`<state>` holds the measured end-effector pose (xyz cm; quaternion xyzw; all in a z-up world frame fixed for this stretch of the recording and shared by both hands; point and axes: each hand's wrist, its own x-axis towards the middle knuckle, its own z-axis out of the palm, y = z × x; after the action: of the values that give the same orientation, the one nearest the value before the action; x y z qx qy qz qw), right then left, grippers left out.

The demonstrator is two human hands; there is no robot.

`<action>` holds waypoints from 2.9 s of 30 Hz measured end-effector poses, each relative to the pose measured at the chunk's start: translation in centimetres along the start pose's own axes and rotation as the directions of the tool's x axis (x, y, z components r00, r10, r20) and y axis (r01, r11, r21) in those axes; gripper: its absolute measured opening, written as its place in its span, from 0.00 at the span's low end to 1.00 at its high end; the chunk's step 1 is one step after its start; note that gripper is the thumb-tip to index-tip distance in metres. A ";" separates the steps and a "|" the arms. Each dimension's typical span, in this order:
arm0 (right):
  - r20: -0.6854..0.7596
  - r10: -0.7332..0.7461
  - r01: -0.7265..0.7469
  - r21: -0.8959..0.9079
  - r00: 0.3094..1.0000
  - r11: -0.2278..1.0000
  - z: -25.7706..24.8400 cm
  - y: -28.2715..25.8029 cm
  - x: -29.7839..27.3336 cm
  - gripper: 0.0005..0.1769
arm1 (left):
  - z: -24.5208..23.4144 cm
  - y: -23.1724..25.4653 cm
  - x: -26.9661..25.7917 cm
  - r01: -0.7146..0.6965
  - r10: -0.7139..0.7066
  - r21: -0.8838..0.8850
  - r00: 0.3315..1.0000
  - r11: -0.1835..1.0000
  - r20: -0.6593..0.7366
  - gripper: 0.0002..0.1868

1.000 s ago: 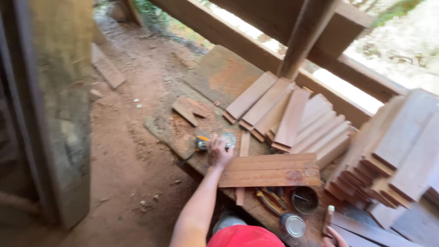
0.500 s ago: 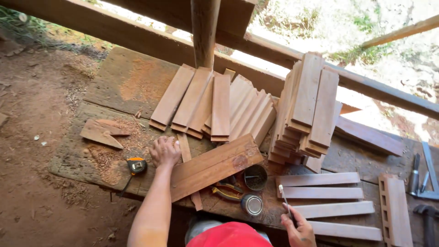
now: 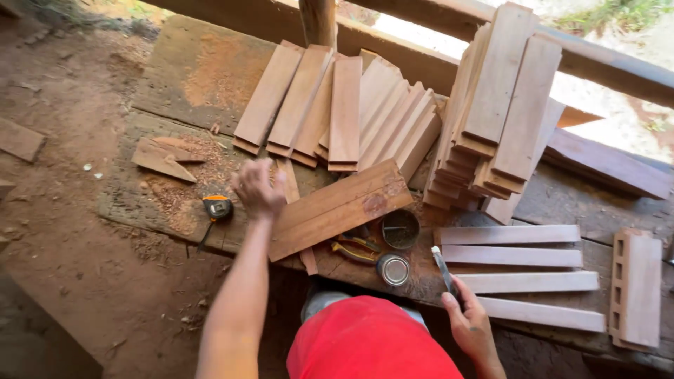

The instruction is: Apply wood filler to holes and imperfections in wooden planks using a small spatula.

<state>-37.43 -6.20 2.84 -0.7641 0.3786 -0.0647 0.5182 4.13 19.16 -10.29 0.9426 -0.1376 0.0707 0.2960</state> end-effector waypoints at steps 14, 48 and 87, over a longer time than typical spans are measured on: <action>0.253 0.171 -0.211 0.143 0.952 0.967 -0.6 5.3 6.0 0.23 | 2.3 6.2 -7.8 -0.311 0.086 0.213 0.725 0.926 0.683 0.79; 0.329 -0.188 0.373 -0.701 0.925 0.608 4.8 -6.0 11.1 0.25 | -3.1 10.8 -10.8 0.336 -0.181 -0.034 0.586 0.941 0.790 0.64; 0.275 -0.273 0.387 -0.657 0.922 0.647 6.6 -9.3 12.6 0.21 | 0.1 7.9 -11.1 0.589 -0.011 -0.335 0.504 0.735 0.863 0.63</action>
<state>-20.52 -7.82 3.98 -0.9611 0.1883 0.0480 0.1963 -8.80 15.36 -8.48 0.7277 -0.0953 -0.4763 0.4842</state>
